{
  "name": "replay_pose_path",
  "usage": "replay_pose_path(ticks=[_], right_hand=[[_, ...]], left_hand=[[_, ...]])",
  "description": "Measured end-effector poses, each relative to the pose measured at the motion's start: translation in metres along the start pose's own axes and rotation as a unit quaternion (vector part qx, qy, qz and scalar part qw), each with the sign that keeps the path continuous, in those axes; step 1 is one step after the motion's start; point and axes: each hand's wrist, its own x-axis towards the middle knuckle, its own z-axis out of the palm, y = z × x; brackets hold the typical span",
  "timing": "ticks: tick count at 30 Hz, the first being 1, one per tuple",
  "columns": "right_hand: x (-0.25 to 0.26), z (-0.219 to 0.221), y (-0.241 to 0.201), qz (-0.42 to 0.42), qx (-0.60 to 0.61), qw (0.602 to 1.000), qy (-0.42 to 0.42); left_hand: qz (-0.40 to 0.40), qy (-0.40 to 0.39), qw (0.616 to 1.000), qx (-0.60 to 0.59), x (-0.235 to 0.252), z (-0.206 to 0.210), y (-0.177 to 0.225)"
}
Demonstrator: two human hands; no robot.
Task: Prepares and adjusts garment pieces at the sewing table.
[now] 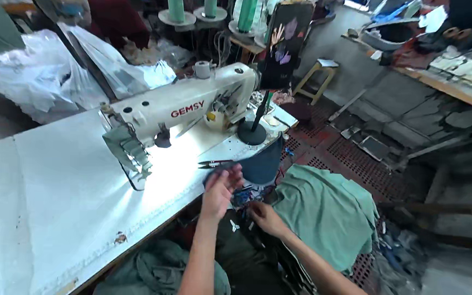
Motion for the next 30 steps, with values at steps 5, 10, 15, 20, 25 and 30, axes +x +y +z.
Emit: replay_pose_path(ticks=[5,10,15,20,25,30], right_hand=[[0.033,-0.011,-0.022,-0.064,-0.055,0.992,0.094],[0.054,0.001,-0.038,-0.122,-0.132,0.971,0.159],[0.062,0.020,-0.063,-0.191,-0.220,0.953,0.089],[0.065,0.002,-0.067,-0.055,-0.241,0.968,-0.043],[0.065,-0.027,-0.049,-0.159,-0.182,0.950,0.196],[0.104,-0.041,-0.066,-0.051,-0.419,0.906,-0.023]], left_hand=[[0.048,-0.047,0.992,0.103,-0.027,-0.051,0.004],[-0.025,-0.038,0.958,0.283,-0.064,-0.068,-0.034],[-0.095,0.040,0.756,0.647,-0.047,-0.055,-0.056],[-0.190,0.014,0.554,0.811,-0.050,-0.047,-0.061],[-0.142,-0.007,0.548,0.824,-0.067,-0.051,-0.067],[-0.122,-0.014,0.569,0.813,-0.075,-0.041,-0.072]])
